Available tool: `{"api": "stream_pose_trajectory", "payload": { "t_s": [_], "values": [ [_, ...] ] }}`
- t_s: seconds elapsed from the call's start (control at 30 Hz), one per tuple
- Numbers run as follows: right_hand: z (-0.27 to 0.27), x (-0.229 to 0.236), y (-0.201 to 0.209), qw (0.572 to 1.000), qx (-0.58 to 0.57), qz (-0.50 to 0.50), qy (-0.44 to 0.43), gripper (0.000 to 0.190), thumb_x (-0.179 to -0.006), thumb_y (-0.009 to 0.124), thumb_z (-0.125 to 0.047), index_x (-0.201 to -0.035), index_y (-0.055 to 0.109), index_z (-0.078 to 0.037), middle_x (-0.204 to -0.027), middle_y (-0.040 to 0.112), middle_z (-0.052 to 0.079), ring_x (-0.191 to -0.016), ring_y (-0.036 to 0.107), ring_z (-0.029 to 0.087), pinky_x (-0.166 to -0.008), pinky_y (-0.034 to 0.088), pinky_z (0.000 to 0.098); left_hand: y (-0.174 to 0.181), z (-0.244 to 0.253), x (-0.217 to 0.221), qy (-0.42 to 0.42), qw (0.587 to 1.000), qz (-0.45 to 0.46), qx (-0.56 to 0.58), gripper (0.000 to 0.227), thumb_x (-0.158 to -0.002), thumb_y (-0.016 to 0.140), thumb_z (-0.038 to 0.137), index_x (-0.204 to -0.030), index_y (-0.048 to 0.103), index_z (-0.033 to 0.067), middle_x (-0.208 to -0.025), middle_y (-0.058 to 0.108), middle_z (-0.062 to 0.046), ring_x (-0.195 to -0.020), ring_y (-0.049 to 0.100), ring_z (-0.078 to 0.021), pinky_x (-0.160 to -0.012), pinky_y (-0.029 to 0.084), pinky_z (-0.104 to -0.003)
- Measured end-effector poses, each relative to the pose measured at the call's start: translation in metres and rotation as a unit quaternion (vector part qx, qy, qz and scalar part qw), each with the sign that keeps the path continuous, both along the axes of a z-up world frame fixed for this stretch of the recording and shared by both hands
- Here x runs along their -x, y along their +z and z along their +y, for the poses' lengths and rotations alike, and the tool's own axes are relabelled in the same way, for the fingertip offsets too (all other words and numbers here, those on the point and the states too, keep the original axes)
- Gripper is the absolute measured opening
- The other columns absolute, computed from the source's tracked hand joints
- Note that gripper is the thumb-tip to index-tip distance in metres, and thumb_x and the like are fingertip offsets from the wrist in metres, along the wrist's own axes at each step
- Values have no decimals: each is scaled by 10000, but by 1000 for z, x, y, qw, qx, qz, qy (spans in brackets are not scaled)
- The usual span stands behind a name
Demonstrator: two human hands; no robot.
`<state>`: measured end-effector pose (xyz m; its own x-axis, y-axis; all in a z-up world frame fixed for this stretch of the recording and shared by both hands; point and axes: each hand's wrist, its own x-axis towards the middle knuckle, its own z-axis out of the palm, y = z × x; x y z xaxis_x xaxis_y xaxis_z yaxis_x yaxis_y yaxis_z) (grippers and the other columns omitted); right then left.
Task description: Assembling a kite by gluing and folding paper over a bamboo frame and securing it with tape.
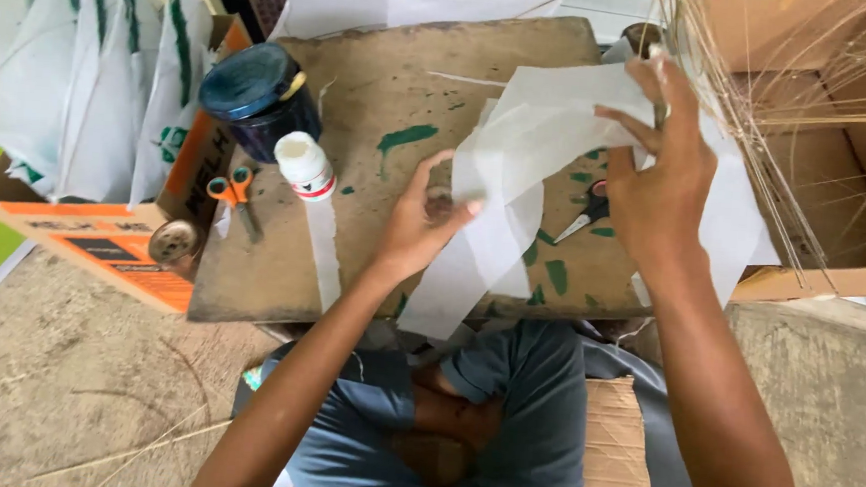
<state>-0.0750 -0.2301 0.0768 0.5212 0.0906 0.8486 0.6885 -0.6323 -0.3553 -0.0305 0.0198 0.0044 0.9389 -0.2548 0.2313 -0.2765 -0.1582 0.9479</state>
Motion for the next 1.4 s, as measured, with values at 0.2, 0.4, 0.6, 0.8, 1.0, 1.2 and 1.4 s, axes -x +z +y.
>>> {"api": "stream_pose_trajectory", "payload": {
  "t_s": [0.2, 0.4, 0.6, 0.8, 1.0, 1.2, 1.4],
  "values": [
    [9, -17, 28, 996, 5, -47, 77, 820, -1016, 508, 362, -1626, 242, -116, -1548, 462, 321, -1333, 624, 448, -1132, 613, 503, -6, 30, 17, -111, 991, -60, 44, 761, -924, 745, 193, -1555, 322, 145, -1453, 526, -36, -894, 630, -126, -852, 554, -246],
    [15, -16, 44, 998, 16, -56, 11, 751, -980, 511, 309, -1582, 302, -87, -1449, 579, 343, -1092, 785, 405, -1051, 557, 408, -16, 46, 52, -260, 951, 6, -168, 607, -913, 711, 195, -1465, 467, 134, -1204, 727, -73, -978, 738, -179, -862, 650, -313],
    [37, -3, 63, 996, 15, -59, 59, 780, -914, 457, 354, -1558, 325, -66, -1459, 560, 282, -1132, 745, 432, -1082, 599, 456, -40, 20, 58, -287, 921, 4, -262, 218, -940, 693, 272, -1074, 680, 99, -962, 738, -51, -869, 700, -161, -743, 534, -303],
    [39, 2, 68, 998, 11, -40, 48, 737, -951, 499, 319, -1542, 288, -67, -1499, 547, 273, -1323, 672, 436, -1110, 579, 460, 38, 60, 42, -374, 817, 103, -427, 863, -716, 655, 610, -1471, 532, 211, -1232, 766, -12, -1136, 732, -198, -1069, 500, -408],
    [57, -14, 65, 994, 15, -82, 64, 846, -1010, 557, 331, -1635, 233, -138, -1622, 515, 244, -1539, 539, 429, -1215, 648, 477, 47, 96, 15, -78, 977, 42, -196, 677, -806, 504, 693, -1185, 651, 152, -917, 712, -38, -914, 735, -206, -837, 572, -357],
    [72, -33, 74, 995, 46, -76, 47, 747, -1039, 684, 243, -1578, 304, -109, -1481, 595, 304, -1176, 771, 468, -1185, 551, 489, 14, 69, -8, -52, 979, -65, -186, 394, -1011, 545, 313, -1295, 632, 55, -1329, 665, -130, -1198, 660, -273, -1016, 543, -392],
    [55, -70, 82, 998, 33, -47, 20, 511, -947, 654, 242, -1374, 439, 58, -1295, 601, 320, -1150, 671, 530, -1012, 607, 491, -25, 38, -62, -46, 953, -145, -263, 385, -1016, 552, 325, -1314, 614, 90, -1362, 576, -140, -1289, 539, -355, -994, 500, -539]
  ]
}}
